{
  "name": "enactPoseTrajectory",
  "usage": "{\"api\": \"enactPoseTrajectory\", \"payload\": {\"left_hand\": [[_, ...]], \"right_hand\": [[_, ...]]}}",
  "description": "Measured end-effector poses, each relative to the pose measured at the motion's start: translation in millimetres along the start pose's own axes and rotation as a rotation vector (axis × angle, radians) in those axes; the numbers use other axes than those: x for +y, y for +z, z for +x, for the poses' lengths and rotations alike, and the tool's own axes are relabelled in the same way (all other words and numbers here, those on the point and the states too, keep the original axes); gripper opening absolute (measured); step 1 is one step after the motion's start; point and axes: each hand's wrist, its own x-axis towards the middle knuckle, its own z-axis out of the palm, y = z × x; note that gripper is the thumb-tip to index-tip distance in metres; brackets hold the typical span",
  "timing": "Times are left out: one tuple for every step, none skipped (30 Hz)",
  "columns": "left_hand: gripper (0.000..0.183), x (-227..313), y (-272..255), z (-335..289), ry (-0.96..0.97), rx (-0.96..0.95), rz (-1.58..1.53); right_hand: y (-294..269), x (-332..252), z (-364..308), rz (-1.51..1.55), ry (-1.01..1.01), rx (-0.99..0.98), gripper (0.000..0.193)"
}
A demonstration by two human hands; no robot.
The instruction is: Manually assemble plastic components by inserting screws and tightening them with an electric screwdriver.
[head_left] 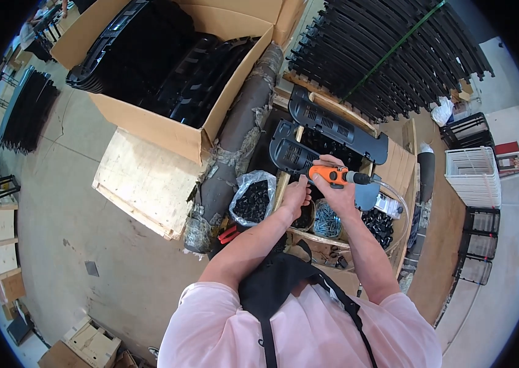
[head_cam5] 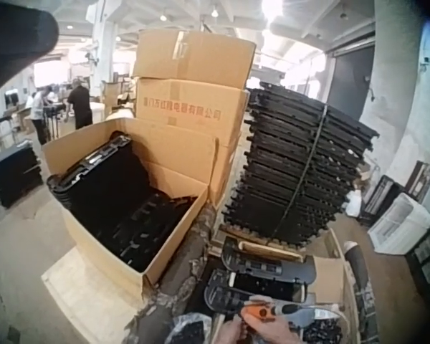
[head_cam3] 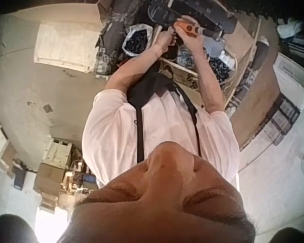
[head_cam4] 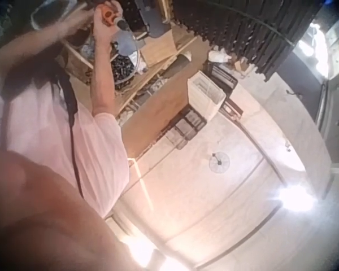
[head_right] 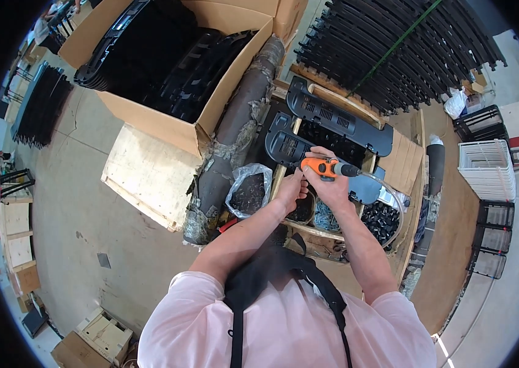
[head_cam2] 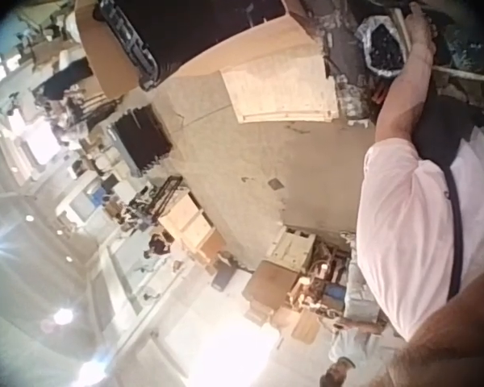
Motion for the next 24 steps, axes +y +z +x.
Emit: {"api": "enactPoseTrajectory", "payload": {"left_hand": [[0.045, 0, 1, 2, 0.002, -0.009, -0.008], [0.045, -1, 1, 4, 0.005, -0.018, -0.016], [0.045, -1, 0, 6, 0.002, -0.015, -0.019], [0.044, 0, 1, 7, -0.001, -0.017, -0.012], [0.043, 0, 2, 8, -0.003, -0.018, -0.005], [0.043, 0, 2, 8, -0.006, -0.017, -0.009], [0.043, 0, 2, 7, -0.007, -0.018, -0.005], [0.042, 1, 2, 7, -0.007, -0.019, -0.001], [0.042, 1, 2, 7, -0.009, -0.018, -0.004], [0.043, 2, 2, 7, -0.015, -0.017, -0.013], [0.043, 3, 1, 7, -0.020, -0.017, -0.023], [0.043, 3, 1, 6, -0.021, -0.016, -0.027], [0.043, 3, 3, 7, -0.021, -0.007, -0.018], [0.043, 3, 6, 7, -0.022, 0.003, -0.008], [0.043, 3, 7, 7, -0.024, 0.000, -0.007], [0.043, 4, 6, 8, -0.019, 0.008, -0.003], [0.043, 4, 5, 8, -0.015, 0.016, 0.003], [0.043, 5, 5, 8, -0.013, 0.014, 0.001], [0.042, 5, 5, 7, -0.013, 0.024, 0.003], [0.042, 6, 6, 7, -0.012, 0.033, 0.005], [0.041, 6, 7, 7, -0.024, 0.040, 0.005], [0.041, 6, 8, 7, -0.020, 0.036, 0.007], [0.042, 7, 9, 7, -0.016, 0.033, 0.019], [0.042, 7, 11, 7, -0.011, 0.029, 0.032]], "right_hand": [[1, 0, 0, -0.001, 0.003, -0.003, 0.049], [1, 0, -1, -0.018, 0.007, -0.004, 0.049], [1, 0, -1, -0.036, 0.010, -0.006, 0.049], [0, 0, -2, -0.038, 0.014, -0.008, 0.049], [-1, -1, -2, -0.036, 0.011, -0.012, 0.049], [-1, 0, -2, -0.033, 0.008, -0.016, 0.050], [-1, 1, -2, -0.034, 0.011, -0.018, 0.050], [-1, 2, -2, -0.025, 0.026, -0.017, 0.050], [0, 4, -1, -0.017, 0.041, -0.017, 0.050], [1, 2, 0, -0.018, 0.044, -0.020, 0.050], [2, 0, 1, -0.010, 0.052, -0.016, 0.048], [4, -1, 2, -0.003, 0.060, -0.012, 0.046], [2, -1, 3, -0.005, 0.062, -0.011, 0.046], [1, 0, 5, -0.063, 0.063, -0.024, 0.043], [-1, 0, 6, -0.122, 0.063, -0.038, 0.040], [1, -3, 7, -0.125, 0.062, -0.040, 0.040], [4, -7, 8, -0.170, 0.062, -0.073, 0.037], [8, -11, 9, -0.215, 0.063, -0.106, 0.034], [10, -14, 10, -0.247, 0.058, -0.096, 0.034], [9, -14, 11, -0.249, 0.055, -0.094, 0.034], [8, -11, 12, -0.227, 0.069, -0.093, 0.034], [7, -8, 12, -0.203, 0.082, -0.093, 0.035], [6, -5, 13, -0.205, 0.077, -0.088, 0.035], [4, -2, 13, -0.226, 0.055, -0.114, 0.037]]}}
